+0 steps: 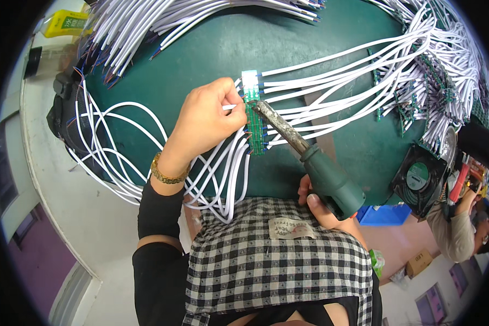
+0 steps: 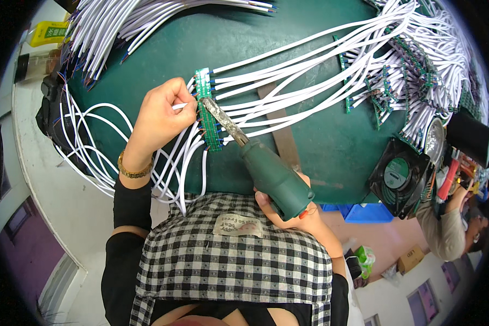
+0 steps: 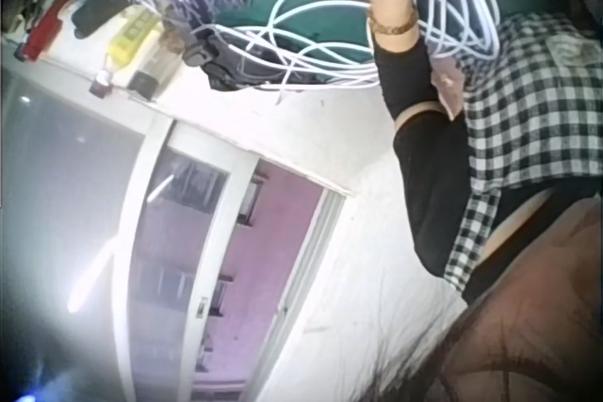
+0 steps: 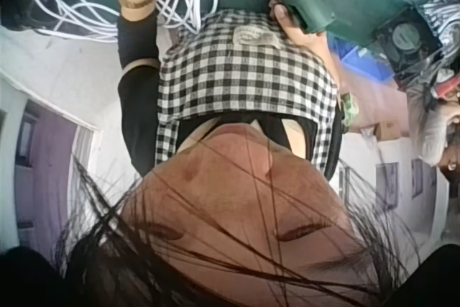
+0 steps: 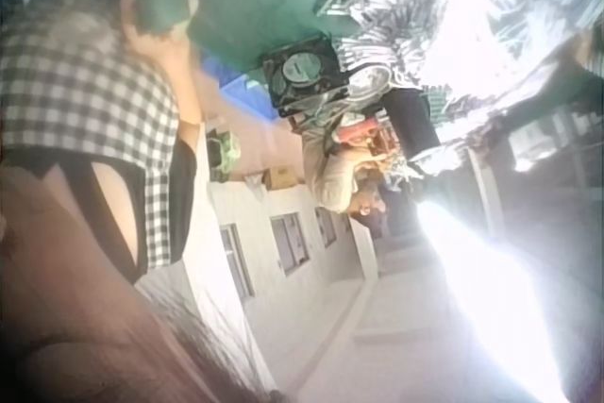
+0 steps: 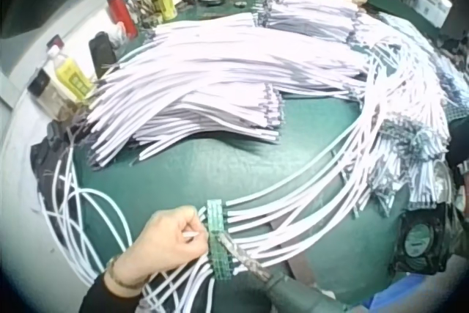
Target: The person aligns wires onto a circuit board by hand and solders the wire connections using a soldering iron.
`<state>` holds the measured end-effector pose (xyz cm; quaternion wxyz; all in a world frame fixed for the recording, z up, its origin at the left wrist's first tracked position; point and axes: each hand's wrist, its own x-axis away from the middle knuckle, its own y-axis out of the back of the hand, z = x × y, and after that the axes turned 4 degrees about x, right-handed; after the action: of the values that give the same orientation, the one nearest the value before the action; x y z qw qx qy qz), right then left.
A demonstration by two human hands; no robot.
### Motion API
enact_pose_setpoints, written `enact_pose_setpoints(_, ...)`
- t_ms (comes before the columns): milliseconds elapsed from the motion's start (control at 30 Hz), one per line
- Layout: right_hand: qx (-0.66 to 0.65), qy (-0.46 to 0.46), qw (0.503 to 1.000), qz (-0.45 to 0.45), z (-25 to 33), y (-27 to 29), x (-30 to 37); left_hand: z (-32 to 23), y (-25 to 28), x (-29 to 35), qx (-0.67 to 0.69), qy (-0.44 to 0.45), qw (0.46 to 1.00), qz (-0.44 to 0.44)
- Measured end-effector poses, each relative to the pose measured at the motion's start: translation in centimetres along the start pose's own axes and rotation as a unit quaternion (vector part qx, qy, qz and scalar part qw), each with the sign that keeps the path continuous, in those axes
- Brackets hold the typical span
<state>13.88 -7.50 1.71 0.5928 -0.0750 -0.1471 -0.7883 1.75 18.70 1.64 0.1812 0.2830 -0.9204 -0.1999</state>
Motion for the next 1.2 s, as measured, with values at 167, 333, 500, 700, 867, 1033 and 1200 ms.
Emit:
enact_pose_setpoints(167,0.001,0.000,0.999,-0.035,0.3,-0.4,-0.3,0.2,0.1,0.1,-0.004,0.022,1.000,0.014)
enact_pose_setpoints(333,0.090,0.030,0.995,-0.025,0.2,0.1,0.0,0.4,0.2,-0.2,0.015,0.014,0.999,0.028)
enact_pose_setpoints(500,-0.157,-0.034,0.983,-0.091,2.0,-0.5,0.0,0.3,0.2,0.0,-0.007,0.015,0.999,0.030)
enact_pose_setpoints(700,-0.229,-0.045,0.965,-0.122,2.2,-0.6,0.6,0.1,-0.1,0.1,-0.033,-0.010,0.999,0.013)
enact_pose_setpoints(867,-0.232,-0.034,0.966,-0.112,1.7,-0.7,0.9,-0.1,-0.1,0.0,-0.032,-0.023,0.999,0.015)
enact_pose_setpoints(1033,-0.232,-0.012,0.967,-0.104,1.6,-0.7,1.0,0.3,0.2,0.2,-0.033,-0.037,0.999,0.017)
enact_pose_setpoints(1200,-0.241,0.013,0.966,-0.096,1.2,-0.8,1.2,-0.9,0.2,2.8,-0.240,-0.158,0.953,-0.102)
